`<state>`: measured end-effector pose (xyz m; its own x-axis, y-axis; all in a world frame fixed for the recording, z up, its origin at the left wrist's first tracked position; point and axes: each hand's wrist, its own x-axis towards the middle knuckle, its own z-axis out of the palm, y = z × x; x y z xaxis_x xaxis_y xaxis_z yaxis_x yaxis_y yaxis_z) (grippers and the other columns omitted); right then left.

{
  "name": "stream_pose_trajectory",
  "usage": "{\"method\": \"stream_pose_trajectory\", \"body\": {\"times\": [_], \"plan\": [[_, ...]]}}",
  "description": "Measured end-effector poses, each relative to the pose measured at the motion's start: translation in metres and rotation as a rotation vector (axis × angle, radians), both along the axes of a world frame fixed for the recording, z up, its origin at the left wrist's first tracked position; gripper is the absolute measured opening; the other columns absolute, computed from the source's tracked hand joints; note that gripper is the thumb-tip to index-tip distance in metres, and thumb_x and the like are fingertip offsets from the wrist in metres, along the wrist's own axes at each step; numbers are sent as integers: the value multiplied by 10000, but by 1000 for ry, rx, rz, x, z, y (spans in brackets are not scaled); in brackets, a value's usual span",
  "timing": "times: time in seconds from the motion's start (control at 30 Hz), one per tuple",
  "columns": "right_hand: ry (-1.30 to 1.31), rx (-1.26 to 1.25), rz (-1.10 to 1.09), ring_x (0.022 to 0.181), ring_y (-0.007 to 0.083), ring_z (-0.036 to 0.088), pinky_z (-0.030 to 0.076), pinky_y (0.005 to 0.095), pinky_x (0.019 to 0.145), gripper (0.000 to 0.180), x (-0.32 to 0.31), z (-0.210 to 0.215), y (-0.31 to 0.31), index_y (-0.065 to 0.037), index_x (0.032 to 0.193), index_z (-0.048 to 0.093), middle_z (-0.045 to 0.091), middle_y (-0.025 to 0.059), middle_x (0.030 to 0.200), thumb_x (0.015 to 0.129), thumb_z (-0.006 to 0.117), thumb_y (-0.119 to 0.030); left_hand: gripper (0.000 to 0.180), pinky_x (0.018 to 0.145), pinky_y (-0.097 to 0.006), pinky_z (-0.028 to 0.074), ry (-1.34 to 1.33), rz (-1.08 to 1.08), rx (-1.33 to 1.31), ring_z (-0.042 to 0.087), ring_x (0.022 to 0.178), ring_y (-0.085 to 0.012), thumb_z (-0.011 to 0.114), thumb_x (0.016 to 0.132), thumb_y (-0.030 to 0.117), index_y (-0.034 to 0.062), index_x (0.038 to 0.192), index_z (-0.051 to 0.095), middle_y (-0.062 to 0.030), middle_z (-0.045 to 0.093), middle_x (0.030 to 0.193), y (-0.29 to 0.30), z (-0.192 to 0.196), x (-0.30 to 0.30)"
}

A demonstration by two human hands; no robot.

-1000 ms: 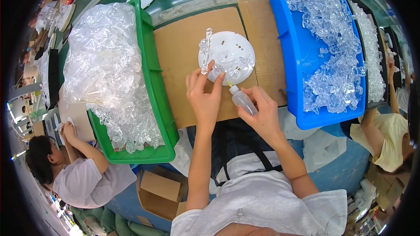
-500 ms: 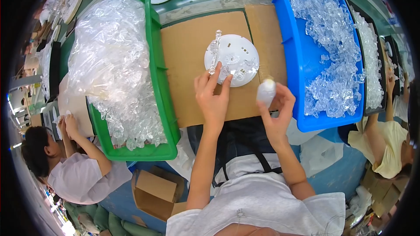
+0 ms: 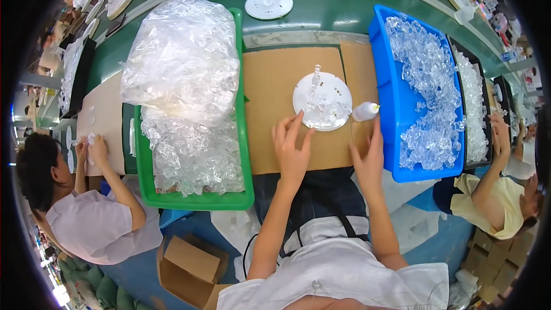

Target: Assembling decorative plastic cross fixtures onto light bases using adhesive.

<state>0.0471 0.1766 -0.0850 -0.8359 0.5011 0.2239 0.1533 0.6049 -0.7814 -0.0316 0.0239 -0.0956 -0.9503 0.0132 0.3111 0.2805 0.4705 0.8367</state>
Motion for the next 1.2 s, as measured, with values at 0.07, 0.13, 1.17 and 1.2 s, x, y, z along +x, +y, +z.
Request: {"method": "stream_pose_trajectory", "body": {"times": [0.07,0.13,1.17,1.2], "plan": [[-105,97,71,1250,294,441,431,347,983,644,22,29,-2,-12,1396,314,391,175,1392,830,621,-7,359,827,-346,428,-21,-12,-12,512,966,-266,700,773,89,72,1127,639,-95,558,1020,-6,-2,0],[-195,-39,180,1091,218,573,510,296,804,509,31,74,-10,-30,1300,473,555,136,1239,815,628,-2,329,846,-367,424,88,-19,-62,509,956,-276,673,784,60,74,1111,644,-96,565,1046,-16,-6,1],[9,1035,735,867,185,606,515,288,633,408,-131,148,-12,-146,1095,621,656,23,932,696,707,-139,254,909,-425,420,192,-14,-136,522,1061,-338,583,794,0,6,1044,627,-138,591,1065,-24,-23,1],[13,1045,724,867,185,606,515,288,633,408,-147,145,-5,-146,1095,621,656,23,932,696,707,-139,253,904,-426,422,175,-20,-122,523,1054,-341,583,790,-4,2,1039,625,-140,588,1055,-23,-22,2]]}}
